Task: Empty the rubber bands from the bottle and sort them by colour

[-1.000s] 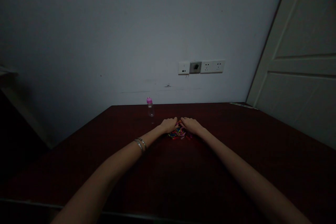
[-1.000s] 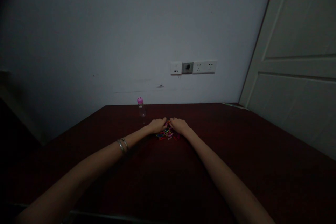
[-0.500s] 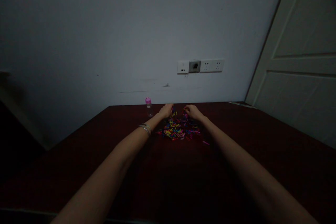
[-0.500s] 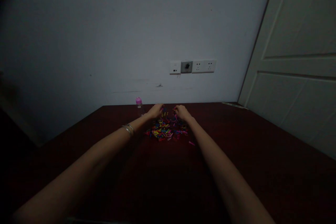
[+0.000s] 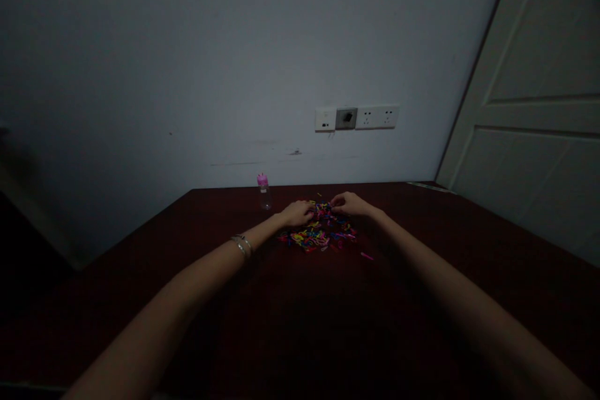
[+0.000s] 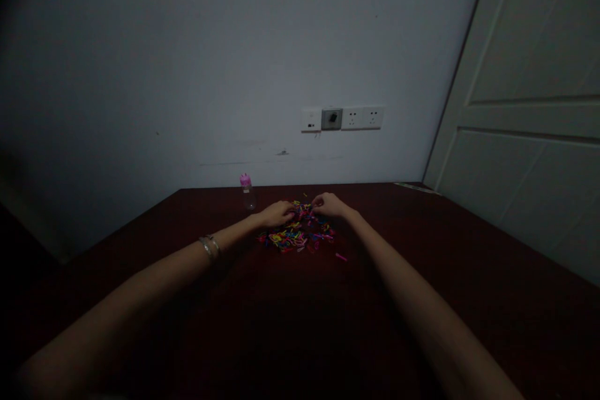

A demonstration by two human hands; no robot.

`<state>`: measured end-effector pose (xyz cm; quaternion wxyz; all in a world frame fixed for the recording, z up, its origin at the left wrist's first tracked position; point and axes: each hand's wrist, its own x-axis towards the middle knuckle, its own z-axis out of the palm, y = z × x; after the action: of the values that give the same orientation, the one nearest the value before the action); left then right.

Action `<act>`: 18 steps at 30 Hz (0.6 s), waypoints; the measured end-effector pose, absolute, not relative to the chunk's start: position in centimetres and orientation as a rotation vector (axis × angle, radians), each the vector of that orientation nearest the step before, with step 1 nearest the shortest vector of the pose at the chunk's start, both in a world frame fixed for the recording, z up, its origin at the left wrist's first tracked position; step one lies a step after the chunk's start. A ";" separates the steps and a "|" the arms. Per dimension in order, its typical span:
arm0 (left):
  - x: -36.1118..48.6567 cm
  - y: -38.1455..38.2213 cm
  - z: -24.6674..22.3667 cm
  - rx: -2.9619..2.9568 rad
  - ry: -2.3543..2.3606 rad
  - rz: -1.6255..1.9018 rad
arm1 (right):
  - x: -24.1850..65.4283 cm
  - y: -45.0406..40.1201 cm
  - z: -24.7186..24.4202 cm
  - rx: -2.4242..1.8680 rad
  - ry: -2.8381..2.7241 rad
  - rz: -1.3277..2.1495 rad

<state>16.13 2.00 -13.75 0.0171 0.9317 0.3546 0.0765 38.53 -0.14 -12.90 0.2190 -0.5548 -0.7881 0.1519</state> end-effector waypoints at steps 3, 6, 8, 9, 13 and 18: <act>15.5 0.0 -14.8 2.970 0.965 0.203 | 38.8 -1.7 -13.3 -1.428 -2.387 0.330; 15.1 -1.0 -15.9 2.938 1.017 0.125 | 38.5 -2.4 -14.2 -1.412 -2.446 0.203; 15.1 -1.0 -16.4 2.919 1.057 0.090 | 38.1 -2.2 -14.9 -1.464 -2.436 0.097; 15.1 -0.8 -16.6 2.918 1.069 0.093 | 37.9 -2.0 -15.2 -1.506 -2.421 0.063; 15.7 0.2 -16.8 2.929 1.128 0.190 | 36.7 -0.8 -15.5 -1.637 -2.326 0.058; 16.2 0.7 -16.6 2.885 1.217 0.295 | 35.4 0.2 -14.7 -1.559 -2.075 0.339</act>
<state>16.22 0.70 -16.57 -0.0019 0.9173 0.3870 0.0937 35.39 0.17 -14.74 0.2593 -0.5753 -0.7656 0.1250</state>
